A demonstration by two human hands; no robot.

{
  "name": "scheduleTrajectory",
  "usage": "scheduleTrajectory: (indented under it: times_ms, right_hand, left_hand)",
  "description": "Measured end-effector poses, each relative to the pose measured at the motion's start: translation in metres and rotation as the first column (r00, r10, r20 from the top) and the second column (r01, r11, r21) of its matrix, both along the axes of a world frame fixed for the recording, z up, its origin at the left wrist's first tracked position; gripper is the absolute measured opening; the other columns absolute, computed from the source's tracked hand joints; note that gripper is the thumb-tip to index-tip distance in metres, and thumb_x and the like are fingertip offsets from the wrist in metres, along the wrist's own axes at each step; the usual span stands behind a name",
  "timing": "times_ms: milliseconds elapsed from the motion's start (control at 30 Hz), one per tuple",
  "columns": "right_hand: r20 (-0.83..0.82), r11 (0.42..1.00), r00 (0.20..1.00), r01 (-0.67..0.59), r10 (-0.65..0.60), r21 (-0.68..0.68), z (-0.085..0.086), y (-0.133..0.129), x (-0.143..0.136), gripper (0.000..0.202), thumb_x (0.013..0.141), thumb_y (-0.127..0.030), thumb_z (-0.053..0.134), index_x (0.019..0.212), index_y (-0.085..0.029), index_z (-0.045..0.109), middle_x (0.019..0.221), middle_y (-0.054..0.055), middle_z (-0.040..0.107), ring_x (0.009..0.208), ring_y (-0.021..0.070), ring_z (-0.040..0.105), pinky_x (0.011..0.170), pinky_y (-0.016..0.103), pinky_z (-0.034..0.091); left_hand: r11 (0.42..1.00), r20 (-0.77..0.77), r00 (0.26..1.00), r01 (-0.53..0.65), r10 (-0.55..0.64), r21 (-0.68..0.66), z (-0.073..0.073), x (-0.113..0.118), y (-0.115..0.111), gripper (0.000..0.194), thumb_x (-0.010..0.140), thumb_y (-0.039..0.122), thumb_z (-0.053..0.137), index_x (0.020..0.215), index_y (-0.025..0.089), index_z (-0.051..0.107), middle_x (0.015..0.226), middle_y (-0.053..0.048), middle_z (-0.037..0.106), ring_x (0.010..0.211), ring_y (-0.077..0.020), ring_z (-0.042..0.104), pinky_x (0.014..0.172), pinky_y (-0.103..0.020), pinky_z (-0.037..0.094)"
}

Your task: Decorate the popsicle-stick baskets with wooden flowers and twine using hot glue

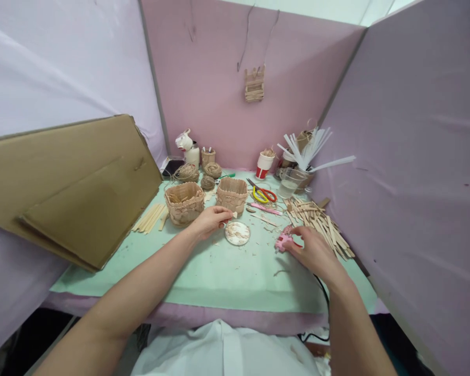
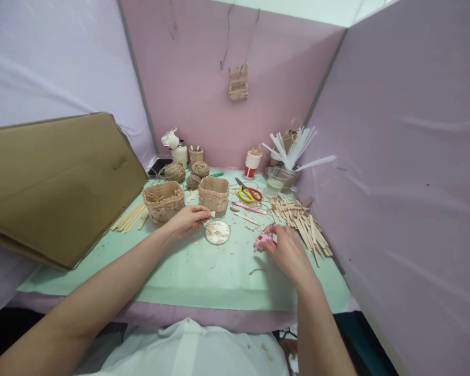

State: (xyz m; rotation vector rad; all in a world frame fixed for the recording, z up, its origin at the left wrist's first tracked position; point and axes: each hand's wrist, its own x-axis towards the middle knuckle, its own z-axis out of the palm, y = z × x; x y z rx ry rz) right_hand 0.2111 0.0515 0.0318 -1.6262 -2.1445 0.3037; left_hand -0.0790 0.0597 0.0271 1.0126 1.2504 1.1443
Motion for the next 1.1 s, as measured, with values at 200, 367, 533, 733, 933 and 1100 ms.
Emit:
scheduleTrajectory:
  times_ms: [200, 367, 533, 733, 933, 1100]
  right_hand:
    - [0.202, 0.993, 0.979, 0.060, -0.039, -0.097, -0.027, -0.002, 0.023, 0.036, 0.071, -0.046, 0.065, 0.090, -0.017, 0.057, 0.095, 0.012, 0.057, 0.092, 0.0272, 0.054, 0.076, 0.033, 0.040]
    - [0.148, 0.989, 0.987, 0.074, -0.055, -0.127, -0.033, 0.003, 0.015, 0.029, 0.075, -0.044, 0.060, 0.088, -0.018, 0.056, 0.089, 0.008, 0.054, 0.087, 0.0240, 0.054, 0.076, 0.032, 0.040]
    - [0.074, 0.996, 0.997, 0.027, -0.021, -0.081, -0.029, 0.004, 0.018, 0.026, 0.079, -0.042, 0.053, 0.086, -0.017, 0.060, 0.085, 0.008, 0.056, 0.082, 0.0222, 0.054, 0.073, 0.031, 0.039]
    - [-0.461, 0.973, 0.886, -0.151, 0.054, -0.175, -0.002, -0.009, 0.021, 0.040, 0.085, -0.052, 0.046, 0.101, -0.019, 0.061, 0.091, 0.008, 0.063, 0.075, 0.0192, 0.056, 0.064, 0.029, 0.043]
    - [-0.860, 0.919, 0.505, -0.297, -0.078, -0.258, -0.004, -0.018, 0.009, 0.041, 0.086, -0.053, 0.047, 0.100, -0.018, 0.065, 0.102, 0.010, 0.063, 0.079, 0.0193, 0.058, 0.069, 0.032, 0.048]
    - [-0.913, 0.916, 0.407, -0.363, -0.006, -0.168, -0.012, -0.023, -0.012, 0.041, 0.086, -0.053, 0.046, 0.101, -0.018, 0.064, 0.098, 0.010, 0.063, 0.075, 0.0169, 0.056, 0.066, 0.030, 0.046]
  left_hand:
    - [0.947, -0.224, 0.969, -0.029, 0.106, 0.320, -0.002, 0.003, -0.001, 0.026, 0.068, 0.041, 0.069, 0.075, 0.016, 0.066, 0.068, -0.001, 0.062, 0.061, -0.0113, 0.051, 0.058, -0.025, 0.038]
    - [0.619, -0.490, 0.799, 0.196, 0.350, 0.761, -0.005, 0.000, -0.006, 0.014, 0.082, 0.029, 0.058, 0.080, 0.018, 0.065, 0.078, -0.005, 0.064, 0.072, -0.0133, 0.056, 0.064, -0.026, 0.044]
    - [0.296, -0.570, 0.664, 0.489, 0.484, 0.821, -0.005, -0.001, -0.015, 0.011, 0.084, 0.020, 0.056, 0.089, 0.020, 0.065, 0.082, -0.007, 0.065, 0.076, -0.0144, 0.058, 0.070, -0.029, 0.046]
    - [0.528, -0.728, 0.622, 0.531, 0.289, 0.663, -0.003, 0.001, -0.025, 0.013, 0.082, 0.029, 0.057, 0.083, 0.024, 0.069, 0.083, -0.009, 0.066, 0.082, -0.0189, 0.060, 0.076, -0.035, 0.046]
    - [0.640, -0.690, 0.710, 0.466, 0.142, 0.611, -0.009, -0.001, -0.026, 0.015, 0.078, 0.035, 0.062, 0.088, 0.026, 0.070, 0.085, -0.010, 0.067, 0.086, -0.0217, 0.060, 0.084, -0.040, 0.045]
    - [0.671, -0.534, 0.807, 0.253, 0.250, 0.697, -0.003, 0.009, -0.025, 0.014, 0.076, 0.035, 0.064, 0.080, 0.024, 0.070, 0.079, -0.008, 0.064, 0.080, -0.0189, 0.057, 0.079, -0.035, 0.044]
